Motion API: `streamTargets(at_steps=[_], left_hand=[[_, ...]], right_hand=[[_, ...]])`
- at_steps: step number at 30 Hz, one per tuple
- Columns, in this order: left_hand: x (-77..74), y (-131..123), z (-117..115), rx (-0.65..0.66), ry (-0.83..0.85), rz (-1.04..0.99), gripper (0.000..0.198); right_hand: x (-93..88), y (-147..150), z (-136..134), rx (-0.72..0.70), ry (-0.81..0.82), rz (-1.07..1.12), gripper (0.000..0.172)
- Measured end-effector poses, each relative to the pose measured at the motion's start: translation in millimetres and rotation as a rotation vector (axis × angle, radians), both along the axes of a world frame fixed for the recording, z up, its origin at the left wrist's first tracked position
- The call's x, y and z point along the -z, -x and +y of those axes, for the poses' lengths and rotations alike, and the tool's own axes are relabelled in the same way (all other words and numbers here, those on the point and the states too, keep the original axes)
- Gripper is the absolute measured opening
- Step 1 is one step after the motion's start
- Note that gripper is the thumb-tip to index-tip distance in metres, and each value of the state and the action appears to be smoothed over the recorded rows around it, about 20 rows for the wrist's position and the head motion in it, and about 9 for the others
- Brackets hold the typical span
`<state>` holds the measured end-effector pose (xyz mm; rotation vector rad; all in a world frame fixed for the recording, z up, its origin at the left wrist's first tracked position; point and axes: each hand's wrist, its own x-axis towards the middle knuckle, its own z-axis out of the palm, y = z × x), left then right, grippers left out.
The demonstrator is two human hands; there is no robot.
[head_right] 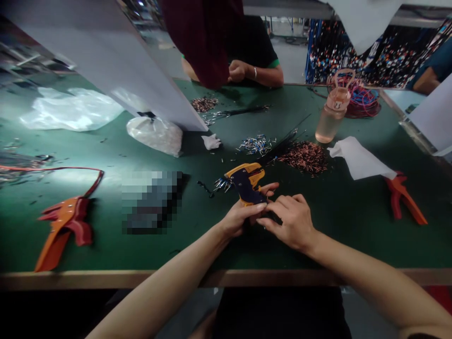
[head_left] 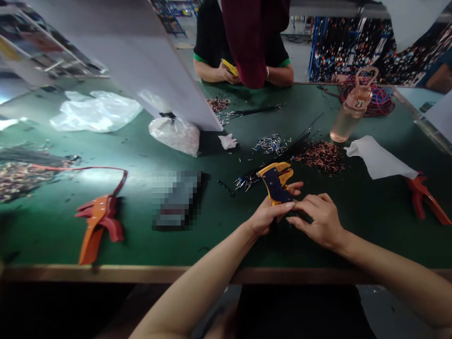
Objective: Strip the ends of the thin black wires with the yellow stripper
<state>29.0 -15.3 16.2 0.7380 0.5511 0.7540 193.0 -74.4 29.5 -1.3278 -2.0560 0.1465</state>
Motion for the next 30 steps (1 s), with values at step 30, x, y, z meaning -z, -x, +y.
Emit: streamTargets(at_steps=[30], left_hand=[[10.9,-2,5,-0.092,0.111,-0.027,0.032]], right_hand=[[15.3,-26,12,-0.092,-0.061,0.055,0.019]])
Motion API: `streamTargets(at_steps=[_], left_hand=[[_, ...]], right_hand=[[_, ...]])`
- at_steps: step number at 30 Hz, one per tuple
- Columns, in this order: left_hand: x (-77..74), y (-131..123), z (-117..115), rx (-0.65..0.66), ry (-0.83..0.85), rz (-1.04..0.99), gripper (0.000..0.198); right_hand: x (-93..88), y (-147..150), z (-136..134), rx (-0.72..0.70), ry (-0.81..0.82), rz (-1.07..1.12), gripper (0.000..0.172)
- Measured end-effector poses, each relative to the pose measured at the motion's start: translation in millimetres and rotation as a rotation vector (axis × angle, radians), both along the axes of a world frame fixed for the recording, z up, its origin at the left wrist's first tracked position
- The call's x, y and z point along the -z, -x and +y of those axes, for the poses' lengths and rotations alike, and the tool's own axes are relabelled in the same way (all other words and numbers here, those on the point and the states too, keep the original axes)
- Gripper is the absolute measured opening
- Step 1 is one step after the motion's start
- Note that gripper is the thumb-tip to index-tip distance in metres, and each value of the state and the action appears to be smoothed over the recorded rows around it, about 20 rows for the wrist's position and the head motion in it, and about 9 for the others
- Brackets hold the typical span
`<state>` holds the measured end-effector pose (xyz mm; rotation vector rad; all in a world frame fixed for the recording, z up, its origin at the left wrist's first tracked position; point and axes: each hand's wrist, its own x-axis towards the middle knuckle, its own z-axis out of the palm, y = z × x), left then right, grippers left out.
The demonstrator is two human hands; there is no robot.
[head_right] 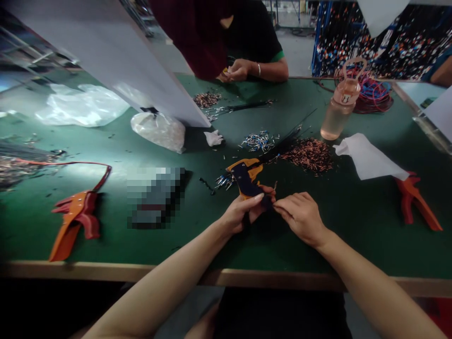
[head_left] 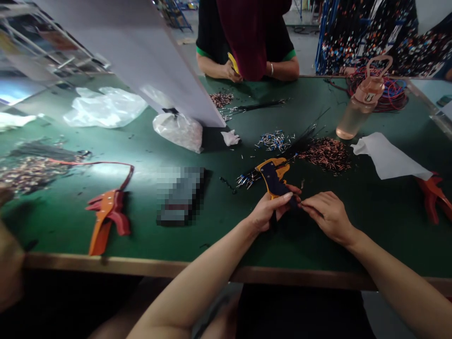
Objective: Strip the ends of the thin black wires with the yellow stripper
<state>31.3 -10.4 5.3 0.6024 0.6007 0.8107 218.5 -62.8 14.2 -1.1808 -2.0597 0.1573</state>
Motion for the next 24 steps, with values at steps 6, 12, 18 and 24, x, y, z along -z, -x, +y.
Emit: streamTargets(at_steps=[6,12,18,24], left_hand=[[-6.3,1,-1,0.028,-0.007,-0.021,0.036],[-5.1,-4,2,-0.167,-0.09,0.009,0.037],[-2.8,-6,4,-0.352,-0.23,0.124,0.035],[-9.6,-6,2,-0.276,-0.089,0.032,0.041]], right_hand=[[2.7,-1,0,-0.117,0.084,-0.014,0.022],[-0.5,-3,0,-0.074,0.186,0.075,0.022],[-16.0,-2,-2,-0.066,0.569,0.341,0.028],[-17.5,-7,-1,-0.258,0.927,0.719,0.031]])
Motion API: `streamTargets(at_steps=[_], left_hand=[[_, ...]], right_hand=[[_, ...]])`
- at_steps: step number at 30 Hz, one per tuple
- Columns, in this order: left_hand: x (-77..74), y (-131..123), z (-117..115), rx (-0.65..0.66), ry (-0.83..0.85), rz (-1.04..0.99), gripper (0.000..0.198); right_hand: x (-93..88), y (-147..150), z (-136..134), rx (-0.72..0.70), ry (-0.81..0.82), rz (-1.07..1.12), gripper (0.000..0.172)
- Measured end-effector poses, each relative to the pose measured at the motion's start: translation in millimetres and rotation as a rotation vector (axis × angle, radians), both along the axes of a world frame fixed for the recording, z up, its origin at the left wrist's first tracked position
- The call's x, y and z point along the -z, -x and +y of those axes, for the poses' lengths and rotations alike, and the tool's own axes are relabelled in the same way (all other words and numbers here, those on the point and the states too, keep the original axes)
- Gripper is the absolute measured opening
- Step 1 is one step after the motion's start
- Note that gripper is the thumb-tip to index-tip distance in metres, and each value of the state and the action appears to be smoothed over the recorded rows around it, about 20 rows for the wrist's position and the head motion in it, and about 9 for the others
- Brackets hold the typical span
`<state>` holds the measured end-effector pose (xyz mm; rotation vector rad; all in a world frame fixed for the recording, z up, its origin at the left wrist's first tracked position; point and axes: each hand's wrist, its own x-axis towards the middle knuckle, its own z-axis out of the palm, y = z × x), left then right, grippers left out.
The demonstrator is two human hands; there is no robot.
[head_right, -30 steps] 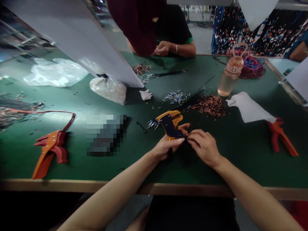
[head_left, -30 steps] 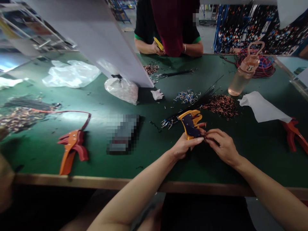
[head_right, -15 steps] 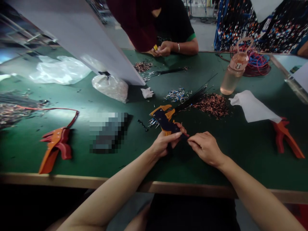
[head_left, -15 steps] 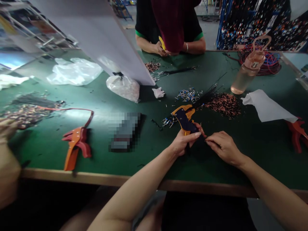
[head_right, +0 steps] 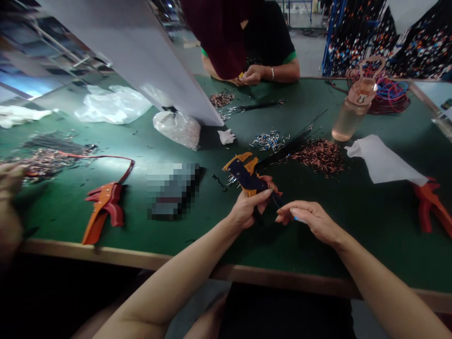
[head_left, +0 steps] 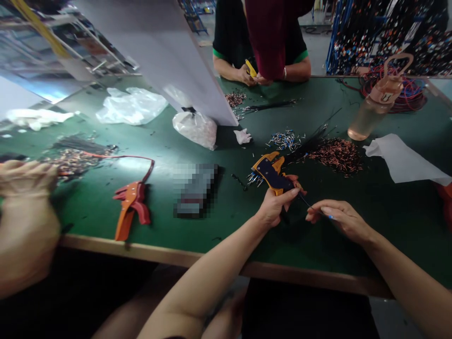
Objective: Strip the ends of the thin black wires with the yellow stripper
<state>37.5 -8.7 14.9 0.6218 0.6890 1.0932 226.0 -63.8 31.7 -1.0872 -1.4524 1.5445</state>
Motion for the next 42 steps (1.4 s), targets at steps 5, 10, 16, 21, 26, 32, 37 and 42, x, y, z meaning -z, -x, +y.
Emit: streamTargets(at_steps=[5,10,16,21,26,32,37,42], left_hand=[[-0.3,0,-2,0.04,0.081,-0.062,0.042],[2.0,-1,-6,0.076,0.11,-0.036,0.04],[3.5,-3,-8,0.071,0.06,0.011,0.039],[4.4,-3,-7,0.019,0.02,0.061,0.038],[3.8,-1,-8,0.055,0.001,0.038,0.045],[4.8,3,-7,0.056,-0.124,0.079,0.049],[3.1,4,-11,0.188,-0.164,0.067,0.051],[-0.6,11,-11,0.388,-0.116,0.014,0.052]], right_hand=[[10.5,6,0,0.174,-0.221,-0.148,0.026],[13.7,12,0,0.31,-0.493,-0.279,0.023],[16.7,11,0,0.436,-0.663,-0.426,0.014],[13.5,11,-1,0.552,-0.585,-0.38,0.014],[10.4,6,2,0.517,-0.361,-0.146,0.022],[14.4,6,4,0.178,-0.153,-0.103,0.025],[11.9,10,-1,0.022,-0.166,-0.17,0.023],[12.6,16,-4,-0.09,-0.154,-0.096,0.029]])
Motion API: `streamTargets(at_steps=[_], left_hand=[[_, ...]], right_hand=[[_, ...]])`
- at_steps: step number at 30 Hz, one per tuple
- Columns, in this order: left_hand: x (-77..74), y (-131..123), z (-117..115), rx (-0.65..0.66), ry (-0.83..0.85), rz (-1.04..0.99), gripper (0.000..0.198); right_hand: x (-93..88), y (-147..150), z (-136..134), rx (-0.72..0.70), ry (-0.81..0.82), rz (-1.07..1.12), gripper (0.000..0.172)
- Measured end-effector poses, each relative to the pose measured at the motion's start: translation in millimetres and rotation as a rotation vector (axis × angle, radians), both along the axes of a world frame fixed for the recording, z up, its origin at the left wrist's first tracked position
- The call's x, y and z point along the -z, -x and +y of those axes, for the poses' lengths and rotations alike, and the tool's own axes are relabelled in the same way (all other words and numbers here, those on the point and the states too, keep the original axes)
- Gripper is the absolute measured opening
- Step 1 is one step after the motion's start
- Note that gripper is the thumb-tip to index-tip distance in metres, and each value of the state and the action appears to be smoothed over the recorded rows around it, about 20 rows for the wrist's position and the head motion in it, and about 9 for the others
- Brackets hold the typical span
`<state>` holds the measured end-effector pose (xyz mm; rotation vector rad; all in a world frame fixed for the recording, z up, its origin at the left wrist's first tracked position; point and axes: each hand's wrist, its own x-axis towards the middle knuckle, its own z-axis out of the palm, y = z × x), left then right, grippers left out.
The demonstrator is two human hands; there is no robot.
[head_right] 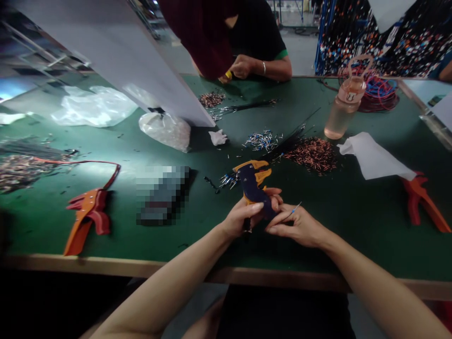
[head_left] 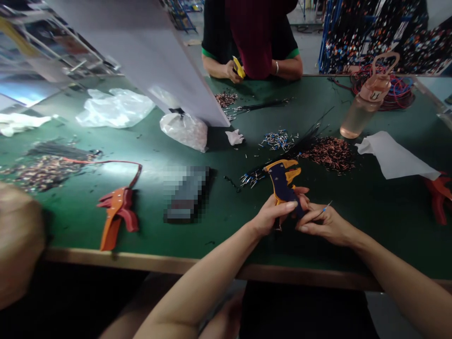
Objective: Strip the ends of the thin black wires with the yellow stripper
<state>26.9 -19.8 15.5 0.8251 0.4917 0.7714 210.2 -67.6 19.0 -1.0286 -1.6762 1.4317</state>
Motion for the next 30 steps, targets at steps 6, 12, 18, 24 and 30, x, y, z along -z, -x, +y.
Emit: streamTargets(at_steps=[6,12,18,24,30], left_hand=[[-4.5,6,2,0.143,0.124,-0.11,0.072],[-8.1,4,1,0.179,0.088,-0.052,0.058],[-4.8,5,4,0.075,0.074,-0.015,0.057],[-1.6,1,7,-0.173,0.094,-0.025,0.058],[6.3,-4,1,-0.006,0.036,-0.053,0.06]], right_hand=[[6.7,8,-6,0.063,0.091,0.168,0.032],[10.1,6,-4,0.148,0.019,0.153,0.03],[-5.2,-12,6,0.136,-0.129,0.041,0.03],[-17.6,-34,16,0.58,-0.294,-0.032,0.028],[-19.4,-28,13,0.79,-0.46,-0.217,0.026]])
